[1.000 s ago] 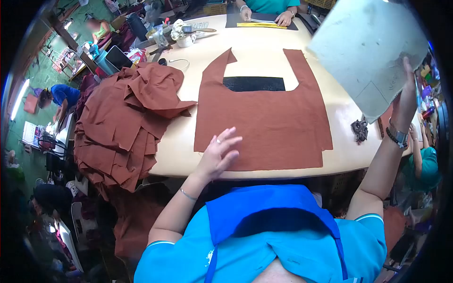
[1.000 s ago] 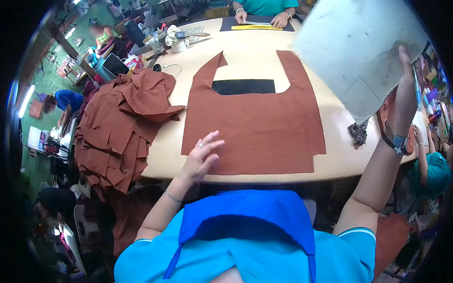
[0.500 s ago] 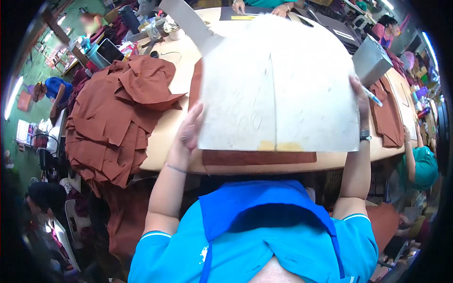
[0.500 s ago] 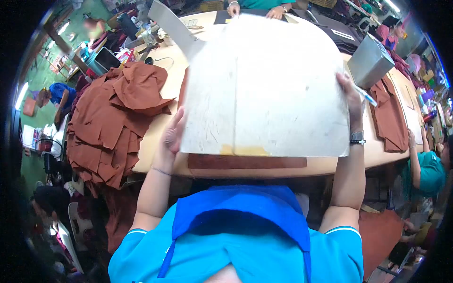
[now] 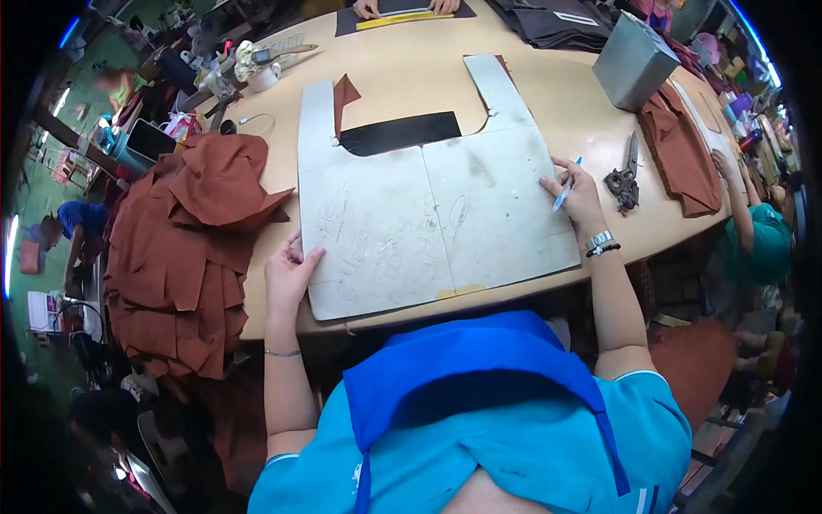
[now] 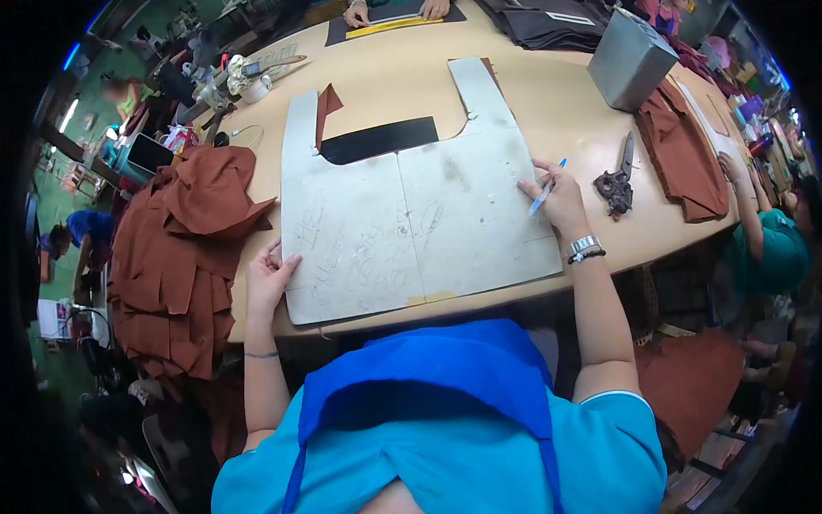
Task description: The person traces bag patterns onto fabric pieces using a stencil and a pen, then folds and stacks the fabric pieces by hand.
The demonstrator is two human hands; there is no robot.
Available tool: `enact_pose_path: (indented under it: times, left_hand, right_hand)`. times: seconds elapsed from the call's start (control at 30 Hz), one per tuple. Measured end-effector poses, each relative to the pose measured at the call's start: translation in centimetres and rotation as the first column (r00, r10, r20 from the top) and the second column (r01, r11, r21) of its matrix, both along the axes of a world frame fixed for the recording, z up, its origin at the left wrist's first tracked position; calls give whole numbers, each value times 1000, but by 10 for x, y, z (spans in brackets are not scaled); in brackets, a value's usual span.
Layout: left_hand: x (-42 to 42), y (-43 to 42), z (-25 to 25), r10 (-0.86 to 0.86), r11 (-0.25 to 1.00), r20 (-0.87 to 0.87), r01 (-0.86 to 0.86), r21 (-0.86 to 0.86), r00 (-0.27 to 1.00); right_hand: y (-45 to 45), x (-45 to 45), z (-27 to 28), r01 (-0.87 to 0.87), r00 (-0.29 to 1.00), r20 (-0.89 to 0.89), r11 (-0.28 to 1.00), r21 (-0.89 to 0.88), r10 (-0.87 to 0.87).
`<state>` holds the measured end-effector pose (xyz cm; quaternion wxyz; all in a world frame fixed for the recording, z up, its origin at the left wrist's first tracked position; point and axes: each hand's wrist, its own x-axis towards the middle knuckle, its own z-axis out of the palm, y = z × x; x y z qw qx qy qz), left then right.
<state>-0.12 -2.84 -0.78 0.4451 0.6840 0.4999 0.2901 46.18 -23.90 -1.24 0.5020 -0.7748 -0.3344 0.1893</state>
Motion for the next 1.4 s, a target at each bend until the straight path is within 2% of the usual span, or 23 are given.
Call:
enact_pose_path:
  times: [0.13, 0.2, 0.3, 0.43, 0.53, 0.6, 0.63, 0.67, 0.77, 0.83, 0.87, 0.93, 0.97, 1.0, 1.1, 1.2, 1.3, 1.4]
  left_hand:
    - [3, 0, 6, 19, 1000, -103, -19, 6, 994]
    - [6, -1, 9, 26, 1000, -140, -24, 14, 990]
    - [1, 6, 2, -1, 997, -247, 21, 78, 969]
    - [3, 5, 4, 4, 996, -258, 19, 88, 966]
    - [3, 7, 2, 13, 996, -272, 11, 85, 962]
    - [7, 5, 9, 16, 995, -323, 16, 95, 946]
    - [7, 5, 11, 11, 992, -378, 37, 120, 926]
    - [8, 6, 15, 4, 988, -431, 64, 143, 902]
    - [19, 0, 40, -19, 978, -595, 138, 155, 803]
    - [15, 5, 41, -35, 976, -632, 164, 146, 774]
    - [13, 9, 38, -55, 985, -586, 139, 99, 809]
    - [-3, 27, 14, -91, 989, -432, 131, 64, 897]
    - [-4, 28, 10, -101, 991, -351, 124, 43, 931]
    - [-6, 28, 6, -105, 994, -258, 105, -14, 961]
    - [-12, 31, -6, -107, 994, -159, 108, -1, 982]
    - [-4, 19, 12, -73, 996, -254, 83, 30, 964]
    - [-11, 29, -7, -78, 997, -137, 75, -25, 988]
    - [-12, 30, -9, -75, 997, -154, 77, 10, 985]
  right_hand:
    - [-1, -1, -3, 29, 1000, 12, 999, -44, -28]
    - [-1, -3, -1, 29, 997, 79, 998, -60, -24]
    - [-1, -2, 0, 24, 995, 101, 997, -67, -18]
    - [2, -7, 8, 30, 991, 130, 996, -87, -19]
    - [3, 0, 8, 18, 984, 180, 985, -172, 13]
    - [7, 9, -2, 5, 948, 315, 987, -161, 46]
    - [5, 11, -6, 3, 923, 380, 987, -160, 59]
    - [7, 0, 14, 31, 956, 289, 956, -290, 57]
    - [4, 2, 18, -3, 910, 397, 959, -283, 120]
    - [-1, 16, 0, -15, 929, 358, 978, -206, 90]
    - [-3, 20, -4, -25, 937, 339, 986, -165, 80]
    - [-10, 27, -8, -49, 998, 25, 995, -84, 51]
    - [-13, 27, -9, -53, 989, -137, 998, -41, 47]
    - [-15, 27, -9, -65, 986, -158, 998, -18, 61]
    - [-16, 16, 1, -43, 987, -154, 999, -9, 41]
    - [-13, 15, -2, -38, 991, -126, 999, -21, 35]
    - [-14, 19, -6, -50, 991, -125, 999, -3, 49]
    - [-16, 21, -11, -49, 990, -133, 998, 32, 53]
